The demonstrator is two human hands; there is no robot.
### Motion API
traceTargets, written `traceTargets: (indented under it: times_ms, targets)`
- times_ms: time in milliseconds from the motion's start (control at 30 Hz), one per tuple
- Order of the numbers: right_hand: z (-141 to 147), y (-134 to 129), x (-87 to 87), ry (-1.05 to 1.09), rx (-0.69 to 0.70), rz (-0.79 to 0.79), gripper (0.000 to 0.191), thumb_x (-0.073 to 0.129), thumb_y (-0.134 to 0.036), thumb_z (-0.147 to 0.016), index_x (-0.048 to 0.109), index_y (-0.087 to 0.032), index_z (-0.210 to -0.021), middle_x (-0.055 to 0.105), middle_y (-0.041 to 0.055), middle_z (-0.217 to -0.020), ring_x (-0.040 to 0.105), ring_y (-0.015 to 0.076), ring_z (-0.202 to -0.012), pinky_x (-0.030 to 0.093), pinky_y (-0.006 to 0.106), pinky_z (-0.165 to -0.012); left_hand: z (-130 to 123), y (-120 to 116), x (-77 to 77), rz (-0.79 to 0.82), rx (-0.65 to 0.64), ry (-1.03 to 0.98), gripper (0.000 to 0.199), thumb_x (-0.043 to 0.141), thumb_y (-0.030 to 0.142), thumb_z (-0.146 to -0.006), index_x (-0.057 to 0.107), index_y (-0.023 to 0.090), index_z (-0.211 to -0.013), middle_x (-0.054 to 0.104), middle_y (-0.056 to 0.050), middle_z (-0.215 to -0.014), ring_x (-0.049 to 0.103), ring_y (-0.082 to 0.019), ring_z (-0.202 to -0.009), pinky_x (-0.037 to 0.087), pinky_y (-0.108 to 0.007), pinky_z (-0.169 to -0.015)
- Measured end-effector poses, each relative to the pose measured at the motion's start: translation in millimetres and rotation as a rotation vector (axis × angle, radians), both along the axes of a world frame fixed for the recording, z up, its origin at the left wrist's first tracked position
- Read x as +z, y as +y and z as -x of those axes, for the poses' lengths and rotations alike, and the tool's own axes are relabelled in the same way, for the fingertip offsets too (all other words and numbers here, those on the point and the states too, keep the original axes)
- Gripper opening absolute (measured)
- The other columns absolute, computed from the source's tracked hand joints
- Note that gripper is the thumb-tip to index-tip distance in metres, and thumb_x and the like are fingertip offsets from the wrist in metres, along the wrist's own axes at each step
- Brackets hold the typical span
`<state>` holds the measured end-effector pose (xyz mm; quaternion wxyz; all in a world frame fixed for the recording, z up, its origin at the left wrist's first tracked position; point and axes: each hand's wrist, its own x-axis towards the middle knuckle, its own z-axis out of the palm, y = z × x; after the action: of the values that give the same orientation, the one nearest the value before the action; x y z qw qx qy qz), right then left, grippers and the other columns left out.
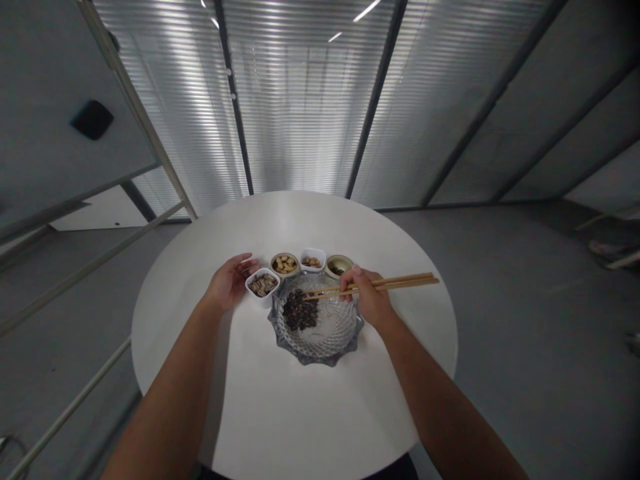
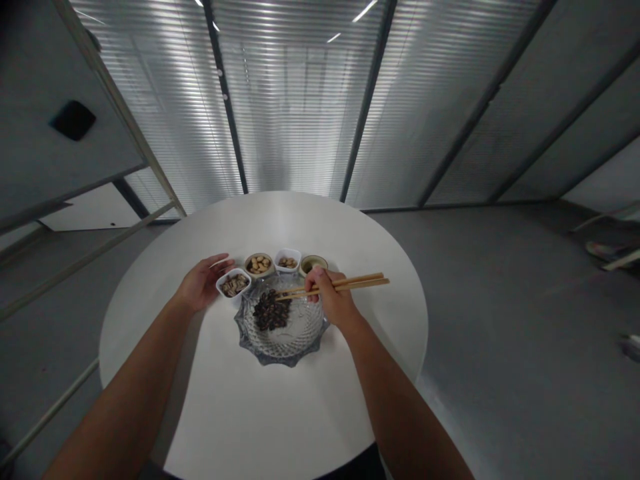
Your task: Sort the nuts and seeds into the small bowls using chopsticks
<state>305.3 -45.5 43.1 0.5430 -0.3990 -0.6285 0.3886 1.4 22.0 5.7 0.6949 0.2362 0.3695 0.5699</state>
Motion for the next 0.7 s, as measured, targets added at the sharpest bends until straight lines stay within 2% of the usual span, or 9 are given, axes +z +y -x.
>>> traceTargets:
  times_ms: [333, 700]
  targets:
    - [4.3, -2.0, -2.3, -0.094, -0.002, 0.01, 0.055, 0.035, -0.056, -0.092, 0.058, -0.018, -0.06, 0.052, -0.0006, -0.045, 0.047, 0.011, -0.043, 0.037, 0.024, -0.044, -0.1, -2.8, 4.1, 0.022, 0.01, -0.008, 0.017, 0.062, 0.017, -0.077, 0.066, 0.013, -0.092, 0.068, -0.01, -0.085, 0.066, -0.02, -0.07, 0.054, -0.032, -0.063]
    - [9.1, -4.3, -4.3, -0.066, -0.002, 0.04, 0.055, 0.035, -0.057, -0.092, 0.058, -0.018, -0.06, 0.049, -0.0012, -0.043, 0.047, 0.0105, -0.041, 0.037, 0.024, -0.042, 1.0, -3.8, 3.9, 0.028, 0.008, -0.003, 0.017, 0.062, 0.019, -0.078, 0.066, 0.013, -0.092, 0.068, -0.01, -0.085, 0.066, -0.02, -0.07, 0.054, -0.032, -0.063]
